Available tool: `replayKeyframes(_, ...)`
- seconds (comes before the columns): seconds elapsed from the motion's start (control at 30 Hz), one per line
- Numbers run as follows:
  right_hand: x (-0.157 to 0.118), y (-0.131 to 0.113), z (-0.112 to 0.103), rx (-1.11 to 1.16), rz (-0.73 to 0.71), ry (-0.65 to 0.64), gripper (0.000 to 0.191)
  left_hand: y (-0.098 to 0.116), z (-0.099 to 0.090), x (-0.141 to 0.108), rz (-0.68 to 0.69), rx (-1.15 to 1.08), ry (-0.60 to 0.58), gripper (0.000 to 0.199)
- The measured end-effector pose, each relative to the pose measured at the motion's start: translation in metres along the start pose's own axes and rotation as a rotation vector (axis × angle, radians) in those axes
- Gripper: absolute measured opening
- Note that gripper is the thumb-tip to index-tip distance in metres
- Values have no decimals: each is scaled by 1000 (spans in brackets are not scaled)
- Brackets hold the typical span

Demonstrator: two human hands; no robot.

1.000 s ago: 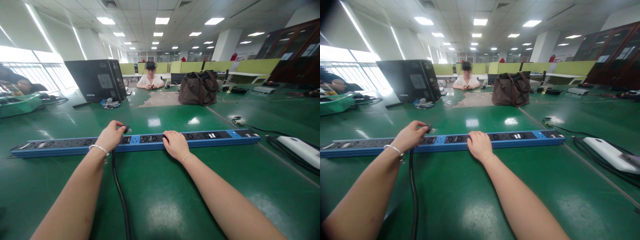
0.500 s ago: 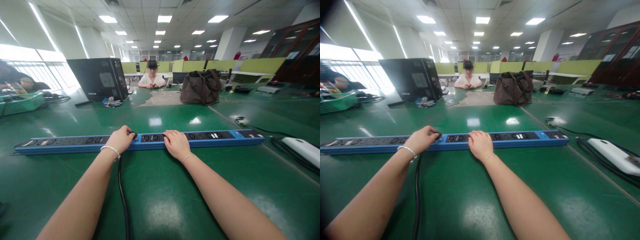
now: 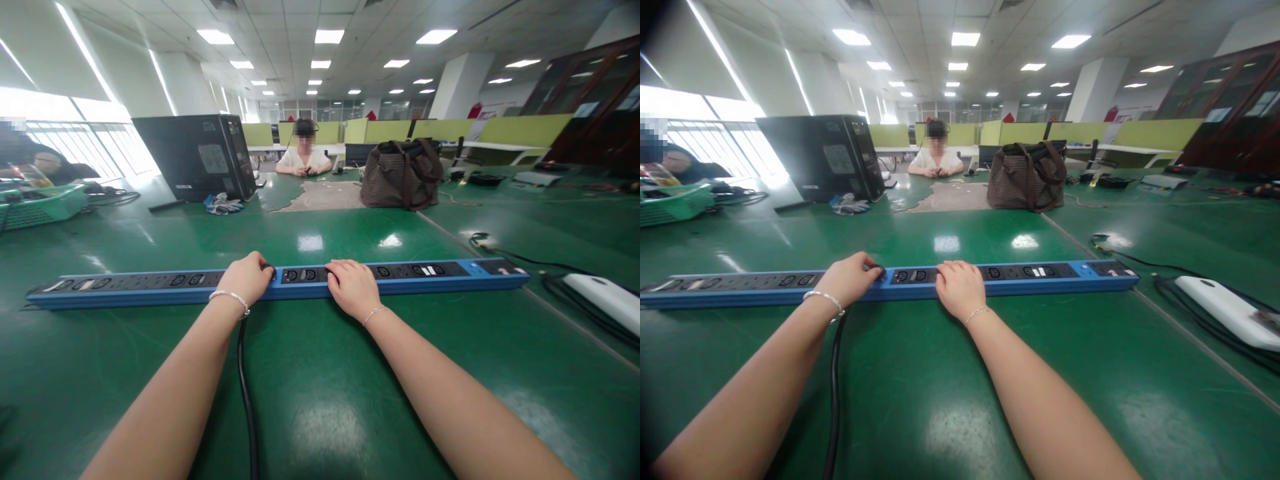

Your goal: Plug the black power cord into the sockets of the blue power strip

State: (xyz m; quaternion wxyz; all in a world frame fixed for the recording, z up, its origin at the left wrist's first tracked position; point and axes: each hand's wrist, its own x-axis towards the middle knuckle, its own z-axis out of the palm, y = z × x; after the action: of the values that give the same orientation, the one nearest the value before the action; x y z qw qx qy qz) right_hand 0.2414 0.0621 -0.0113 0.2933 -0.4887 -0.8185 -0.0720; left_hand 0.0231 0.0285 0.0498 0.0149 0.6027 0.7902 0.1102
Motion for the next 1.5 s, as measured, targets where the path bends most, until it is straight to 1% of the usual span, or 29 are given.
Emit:
replayKeyframes(0.27, 0, 0, 1, -2, 9, -5, 31, 9, 1, -3, 39, 62, -13, 33)
replayKeyframes(0.47, 0, -1, 0, -11, 12, -23, 32, 19, -1, -5, 16, 148, -31, 33)
replayKeyframes(0.77, -1, -2, -2, -19, 22, -42, 33, 11, 0, -1, 57, 113, -64, 31)
replayKeyframes(0.97, -1, -3, -1, -25, 31, -46, 34, 12, 2, -2, 57, 124, -101, 33)
replayKeyframes(1.13, -1, -2, -2, -36, 33, -61, 35, 13, 1, -3, 40, 109, -104, 31)
replayKeyframes(1.23, -3, -3, -4, -50, -4, -94, 38, 16, 2, -9, 24, 106, -93, 31)
replayKeyframes(1.33, -6, -4, -5, -83, -58, -142, 49, 19, 3, -15, -5, 119, -71, 33)
replayKeyframes(1.4, -7, -5, -4, -102, -69, -163, 54, 20, 4, -18, -17, 123, -64, 34)
replayKeyframes(1.5, -7, -5, -4, -112, -64, -171, 53, 20, 3, -20, -14, 106, -69, 33)
